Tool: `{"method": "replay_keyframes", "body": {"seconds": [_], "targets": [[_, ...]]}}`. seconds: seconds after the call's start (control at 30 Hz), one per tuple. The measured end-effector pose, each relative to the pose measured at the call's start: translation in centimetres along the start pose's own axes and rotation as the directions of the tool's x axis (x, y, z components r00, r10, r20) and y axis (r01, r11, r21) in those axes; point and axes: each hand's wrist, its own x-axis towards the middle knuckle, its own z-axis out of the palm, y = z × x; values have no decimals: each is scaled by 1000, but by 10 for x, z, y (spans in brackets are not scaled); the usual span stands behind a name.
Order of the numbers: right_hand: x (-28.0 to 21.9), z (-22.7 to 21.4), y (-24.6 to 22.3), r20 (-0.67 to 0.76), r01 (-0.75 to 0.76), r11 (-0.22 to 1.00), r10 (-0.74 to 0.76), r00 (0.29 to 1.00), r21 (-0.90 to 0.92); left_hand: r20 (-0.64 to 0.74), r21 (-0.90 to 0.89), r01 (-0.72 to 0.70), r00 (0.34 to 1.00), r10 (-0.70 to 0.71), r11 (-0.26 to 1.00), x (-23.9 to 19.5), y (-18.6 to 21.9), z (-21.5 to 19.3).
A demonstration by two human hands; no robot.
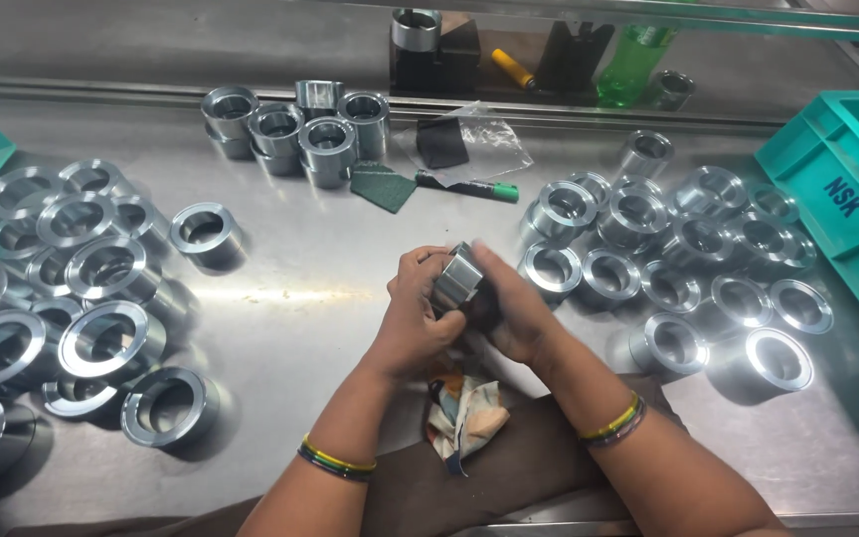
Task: Inspecting, cleaning, and sorting metal rings at an industrial workstation.
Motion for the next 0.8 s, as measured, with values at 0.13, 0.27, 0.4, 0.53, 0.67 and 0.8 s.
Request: {"method": "replay_keyframes", "body": {"seconds": [0.13, 0.27, 0.4, 0.53, 0.67, 0.8], "targets": [[-3, -2, -3, 154, -310, 796, 269, 951, 520, 38, 89, 34, 999, -38, 995, 4, 7, 2], [-1, 3, -6, 57, -178, 920, 168, 984, 350, 7, 65, 16, 1000, -17, 998, 0, -4, 2], [1, -7, -1, 328, -493, 429, 402, 855, 757, 25, 119, -32, 999, 29, 992, 3, 2, 1], [-3, 3, -10, 62, -135, 957, 123, 990, 258, 29, 67, 39, 999, -41, 997, 2, -4, 2], [6, -12, 12, 278, -412, 573, 311, 909, 708, 23, 88, 35, 999, -37, 996, 2, 5, 1], [-8, 8, -17, 30, 87, 991, -84, 996, -101, 22, 70, 77, 997, -78, 995, 1, 3, 1]]}}
